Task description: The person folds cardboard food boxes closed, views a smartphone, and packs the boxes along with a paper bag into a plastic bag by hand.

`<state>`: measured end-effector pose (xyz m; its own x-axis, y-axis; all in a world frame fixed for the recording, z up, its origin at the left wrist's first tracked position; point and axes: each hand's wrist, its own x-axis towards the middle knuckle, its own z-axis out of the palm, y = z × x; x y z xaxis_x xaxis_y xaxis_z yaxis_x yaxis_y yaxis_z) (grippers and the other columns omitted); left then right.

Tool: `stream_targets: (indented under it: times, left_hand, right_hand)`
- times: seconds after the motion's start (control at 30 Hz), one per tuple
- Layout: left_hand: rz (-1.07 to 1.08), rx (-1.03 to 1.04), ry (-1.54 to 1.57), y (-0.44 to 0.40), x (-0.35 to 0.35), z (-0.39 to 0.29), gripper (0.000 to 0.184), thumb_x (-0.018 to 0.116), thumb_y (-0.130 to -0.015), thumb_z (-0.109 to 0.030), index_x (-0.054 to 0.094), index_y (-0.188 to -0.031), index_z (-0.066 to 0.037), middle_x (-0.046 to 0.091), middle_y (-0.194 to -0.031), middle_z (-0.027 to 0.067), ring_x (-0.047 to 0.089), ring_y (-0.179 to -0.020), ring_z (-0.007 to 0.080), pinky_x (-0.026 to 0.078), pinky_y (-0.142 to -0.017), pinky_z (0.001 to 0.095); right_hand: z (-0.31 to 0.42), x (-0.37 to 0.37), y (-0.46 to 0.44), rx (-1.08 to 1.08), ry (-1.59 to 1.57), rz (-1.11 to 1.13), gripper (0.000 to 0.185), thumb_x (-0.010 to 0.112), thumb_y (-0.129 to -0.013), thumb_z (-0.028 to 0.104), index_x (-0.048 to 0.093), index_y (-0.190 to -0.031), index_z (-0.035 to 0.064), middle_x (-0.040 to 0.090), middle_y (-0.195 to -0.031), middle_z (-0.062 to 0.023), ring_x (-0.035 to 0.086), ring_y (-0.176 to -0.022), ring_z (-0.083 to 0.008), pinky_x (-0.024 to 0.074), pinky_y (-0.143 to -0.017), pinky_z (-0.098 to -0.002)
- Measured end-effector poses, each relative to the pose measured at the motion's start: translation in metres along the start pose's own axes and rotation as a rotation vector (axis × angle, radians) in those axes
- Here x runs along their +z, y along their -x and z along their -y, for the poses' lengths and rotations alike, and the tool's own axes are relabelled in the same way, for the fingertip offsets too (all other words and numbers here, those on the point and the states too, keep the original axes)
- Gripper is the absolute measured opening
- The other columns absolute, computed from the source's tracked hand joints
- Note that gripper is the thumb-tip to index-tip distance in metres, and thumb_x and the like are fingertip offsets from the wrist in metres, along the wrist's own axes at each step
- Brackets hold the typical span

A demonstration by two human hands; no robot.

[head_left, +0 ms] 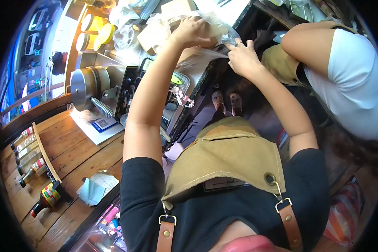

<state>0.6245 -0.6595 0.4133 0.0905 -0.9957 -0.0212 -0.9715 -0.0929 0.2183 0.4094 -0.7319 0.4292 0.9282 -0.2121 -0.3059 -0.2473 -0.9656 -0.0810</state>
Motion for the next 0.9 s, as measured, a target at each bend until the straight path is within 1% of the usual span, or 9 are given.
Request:
stream_targets:
  times: [0.23,0.3,0.37,0.57,0.63,0.7,0.73,0.87,0.9]
  left_hand:
    - [0.036,-0.054,0.001,0.004,-0.003,-0.007,0.076,0.074,-0.064,-0.045,0.050,-0.121,-0.001,0.053,-0.115,0.0244,0.050,-0.108,0.0390,0.041,-0.094,0.0428]
    - [-0.063,0.010,-0.018,0.005,0.005,-0.004,0.078,0.075,-0.063,-0.045,0.049,-0.123,-0.001,0.053,-0.114,0.0259,0.050,-0.108,0.0392,0.042,-0.093,0.0429]
    - [-0.036,-0.010,0.007,0.004,0.006,-0.001,0.078,0.075,-0.063,-0.045,0.049,-0.123,-0.002,0.054,-0.114,0.0258,0.051,-0.108,0.0397,0.041,-0.093,0.0432]
    - [-0.047,0.016,-0.015,0.004,0.008,-0.001,0.076,0.076,-0.064,-0.043,0.049,-0.124,-0.004,0.056,-0.112,0.0238,0.051,-0.107,0.0401,0.041,-0.093,0.0438]
    - [-0.021,-0.093,-0.058,0.007,0.006,-0.010,0.076,0.077,-0.063,-0.041,0.049,-0.123,-0.004,0.055,-0.114,0.0230,0.051,-0.107,0.0397,0.041,-0.093,0.0446]
    - [-0.059,-0.053,-0.041,0.007,0.011,-0.010,0.074,0.077,-0.062,-0.040,0.050,-0.122,-0.007,0.054,-0.116,0.0222,0.050,-0.108,0.0402,0.040,-0.094,0.0452]
    - [-0.088,-0.045,-0.060,0.006,0.013,-0.010,0.074,0.077,-0.063,-0.040,0.050,-0.123,-0.009,0.054,-0.117,0.0219,0.049,-0.109,0.0405,0.040,-0.094,0.0455]
    - [-0.088,-0.002,-0.010,0.003,0.010,-0.001,0.071,0.076,-0.064,-0.039,0.050,-0.125,-0.014,0.053,-0.118,0.0213,0.047,-0.111,0.0412,0.039,-0.095,0.0462]
    - [-0.066,0.003,0.002,0.002,0.010,0.001,0.071,0.076,-0.064,-0.038,0.050,-0.125,-0.014,0.052,-0.120,0.0212,0.047,-0.111,0.0409,0.039,-0.095,0.0463]
  right_hand:
    - [0.006,0.026,-0.006,-0.016,0.003,-0.088,0.036,0.052,-0.081,0.012,0.055,-0.117,0.0096,0.055,-0.116,-0.0056,0.043,-0.118,-0.0244,0.0313,-0.089,-0.0479]
    - [0.006,0.028,-0.007,0.002,-0.015,-0.120,0.039,0.052,-0.081,0.012,0.054,-0.119,0.0103,0.054,-0.117,-0.0059,0.043,-0.118,-0.0247,0.0317,-0.089,-0.0485]
    - [0.005,0.028,-0.009,0.007,-0.010,-0.077,0.055,0.057,-0.076,0.011,0.047,-0.130,0.0142,0.052,-0.121,-0.0078,0.043,-0.118,-0.0278,0.0350,-0.086,-0.0494]
    - [0.004,0.042,-0.013,0.054,-0.032,-0.150,0.050,0.053,-0.080,0.014,0.048,-0.129,0.0153,0.051,-0.121,-0.0085,0.042,-0.120,-0.0260,0.0317,-0.090,-0.0504]
    - [0.003,0.043,-0.012,0.054,-0.048,-0.162,0.048,0.054,-0.079,0.013,0.050,-0.127,0.0141,0.052,-0.120,-0.0085,0.043,-0.118,-0.0263,0.0326,-0.089,-0.0499]
    - [0.001,0.047,-0.016,0.053,-0.070,-0.170,0.045,0.054,-0.079,0.011,0.051,-0.123,0.0123,0.053,-0.118,-0.0086,0.044,-0.117,-0.0267,0.0334,-0.087,-0.0498]
    - [0.000,0.050,-0.015,0.060,-0.046,-0.266,0.035,0.055,-0.079,0.013,0.055,-0.114,0.0105,0.054,-0.114,-0.0080,0.047,-0.113,-0.0264,0.0367,-0.083,-0.0472]
    - [-0.001,0.054,-0.016,0.032,-0.221,-0.394,0.027,0.057,-0.079,0.017,0.058,-0.105,0.0099,0.060,-0.105,-0.0074,0.054,-0.105,-0.0254,0.0396,-0.079,-0.0455]
    - [-0.003,0.053,-0.018,0.041,-0.264,-0.430,0.024,0.056,-0.080,0.017,0.058,-0.103,0.0103,0.062,-0.097,-0.0072,0.058,-0.093,-0.0240,0.0428,-0.072,-0.0419]
